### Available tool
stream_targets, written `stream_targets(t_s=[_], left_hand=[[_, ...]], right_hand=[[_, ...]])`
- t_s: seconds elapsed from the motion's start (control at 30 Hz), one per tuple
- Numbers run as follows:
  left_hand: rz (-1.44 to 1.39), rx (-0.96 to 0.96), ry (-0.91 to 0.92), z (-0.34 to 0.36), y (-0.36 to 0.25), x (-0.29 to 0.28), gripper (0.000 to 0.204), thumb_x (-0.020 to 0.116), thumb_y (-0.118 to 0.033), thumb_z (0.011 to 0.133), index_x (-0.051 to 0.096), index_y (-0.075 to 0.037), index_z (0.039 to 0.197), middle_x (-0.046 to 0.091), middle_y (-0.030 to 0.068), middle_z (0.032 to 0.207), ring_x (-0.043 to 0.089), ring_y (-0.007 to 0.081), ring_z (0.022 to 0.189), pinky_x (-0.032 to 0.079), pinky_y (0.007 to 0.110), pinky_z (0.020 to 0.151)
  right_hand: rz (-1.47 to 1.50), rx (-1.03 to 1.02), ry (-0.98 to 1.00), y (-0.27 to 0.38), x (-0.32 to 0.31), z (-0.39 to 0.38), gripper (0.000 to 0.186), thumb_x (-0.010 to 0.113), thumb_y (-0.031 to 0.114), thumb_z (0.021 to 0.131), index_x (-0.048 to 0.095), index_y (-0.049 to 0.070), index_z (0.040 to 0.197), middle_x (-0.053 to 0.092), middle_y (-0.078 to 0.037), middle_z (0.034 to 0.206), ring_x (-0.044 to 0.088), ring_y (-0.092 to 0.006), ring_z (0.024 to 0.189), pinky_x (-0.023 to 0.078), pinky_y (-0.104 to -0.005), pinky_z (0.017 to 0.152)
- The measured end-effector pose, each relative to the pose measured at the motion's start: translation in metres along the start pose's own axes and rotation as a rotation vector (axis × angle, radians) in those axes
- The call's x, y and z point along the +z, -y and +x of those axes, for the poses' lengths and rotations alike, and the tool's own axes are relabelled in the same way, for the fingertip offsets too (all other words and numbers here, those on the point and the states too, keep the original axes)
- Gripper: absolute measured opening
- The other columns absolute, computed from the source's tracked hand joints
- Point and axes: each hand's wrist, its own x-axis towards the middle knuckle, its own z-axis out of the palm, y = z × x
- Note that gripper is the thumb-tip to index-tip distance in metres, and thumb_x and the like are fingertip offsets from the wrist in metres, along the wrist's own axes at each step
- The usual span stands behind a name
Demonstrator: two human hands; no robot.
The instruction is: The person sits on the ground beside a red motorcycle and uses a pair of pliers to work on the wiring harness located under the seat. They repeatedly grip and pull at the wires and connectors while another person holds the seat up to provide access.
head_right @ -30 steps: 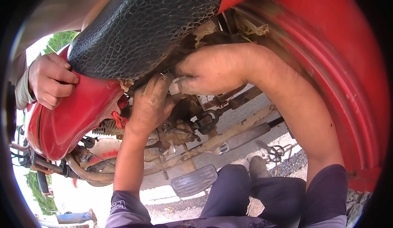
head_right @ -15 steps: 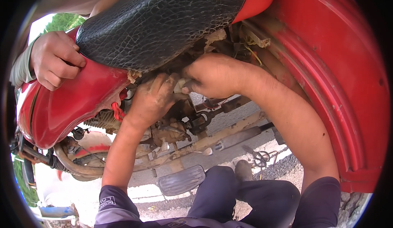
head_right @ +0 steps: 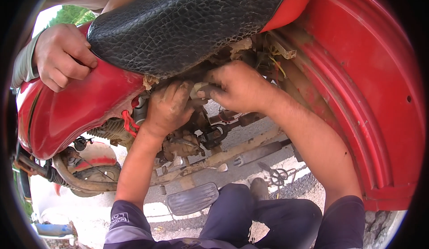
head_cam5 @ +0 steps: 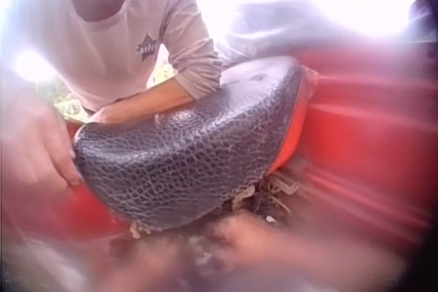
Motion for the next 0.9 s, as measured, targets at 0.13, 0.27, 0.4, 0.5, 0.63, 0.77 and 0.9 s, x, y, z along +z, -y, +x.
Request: stream_targets(t_s=[0.13, 0.27, 0.4, 0.5, 0.63, 0.77, 0.9], left_hand=[[-0.148, -0.018, 0.006, -0.002, 0.005, -0.006, 0.056, 0.092, -0.022, 0.073, 0.068, -0.001, 0.119, 0.07, 0.0157, 0.098, 0.072, 0.0361, 0.082, 0.06, 0.042, 0.068], [-0.239, -0.034, 0.019, 0.0, 0.007, -0.009, 0.057, 0.092, -0.021, 0.075, 0.067, -0.001, 0.122, 0.07, 0.0174, 0.1, 0.073, 0.0359, 0.084, 0.06, 0.042, 0.07], [-0.257, -0.075, 0.024, 0.002, 0.005, -0.008, 0.054, 0.091, -0.02, 0.075, 0.068, 0.0, 0.12, 0.07, 0.0176, 0.098, 0.073, 0.036, 0.084, 0.06, 0.042, 0.069], [-0.199, -0.074, 0.017, 0.0, 0.001, -0.006, 0.051, 0.091, -0.02, 0.074, 0.069, 0.001, 0.116, 0.07, 0.0174, 0.094, 0.072, 0.0355, 0.081, 0.059, 0.041, 0.068], [-0.112, -0.05, -0.04, -0.002, -0.002, -0.001, 0.049, 0.089, -0.023, 0.074, 0.069, 0.0, 0.113, 0.07, 0.0158, 0.096, 0.072, 0.0326, 0.079, 0.059, 0.039, 0.066], [-0.148, -0.079, -0.047, -0.003, 0.0, 0.001, 0.049, 0.09, -0.023, 0.074, 0.069, -0.001, 0.113, 0.071, 0.0162, 0.098, 0.073, 0.0324, 0.081, 0.059, 0.04, 0.067], [-0.23, -0.032, -0.005, -0.004, 0.006, -0.005, 0.051, 0.092, -0.02, 0.073, 0.07, 0.001, 0.113, 0.071, 0.0178, 0.096, 0.073, 0.034, 0.08, 0.059, 0.041, 0.068]], right_hand=[[0.369, 0.036, 0.198, -0.009, -0.009, 0.004, 0.043, 0.073, 0.041, 0.1, 0.075, 0.0, 0.115, 0.076, -0.017, 0.098, 0.067, -0.0179, 0.088, 0.054, -0.0364, 0.084], [0.548, 0.147, 0.347, -0.013, -0.017, 0.011, 0.051, 0.071, 0.047, 0.101, 0.075, -0.002, 0.111, 0.076, -0.007, 0.096, 0.063, -0.0115, 0.089, 0.053, -0.0315, 0.083], [0.683, 0.152, 0.291, -0.012, -0.014, 0.011, 0.044, 0.072, 0.041, 0.101, 0.074, -0.002, 0.109, 0.075, -0.005, 0.093, 0.062, -0.0091, 0.088, 0.053, -0.0296, 0.082], [0.559, 0.179, 0.155, -0.005, -0.004, 0.0, 0.036, 0.073, 0.032, 0.102, 0.074, -0.003, 0.109, 0.075, -0.005, 0.089, 0.061, -0.0089, 0.085, 0.053, -0.0295, 0.079], [0.388, 0.089, -0.085, 0.004, 0.012, -0.007, 0.029, 0.075, 0.025, 0.1, 0.074, -0.004, 0.103, 0.069, -0.003, 0.078, 0.057, -0.0074, 0.074, 0.05, -0.0286, 0.067], [0.489, 0.167, -0.066, 0.005, 0.014, -0.008, 0.03, 0.075, 0.028, 0.1, 0.075, -0.002, 0.097, 0.066, -0.001, 0.073, 0.054, -0.0058, 0.072, 0.047, -0.027, 0.064], [0.434, 0.128, 0.064, -0.006, 0.003, -0.003, 0.039, 0.074, 0.037, 0.101, 0.075, -0.001, 0.098, 0.067, -0.002, 0.076, 0.056, -0.0087, 0.074, 0.048, -0.0298, 0.066]])
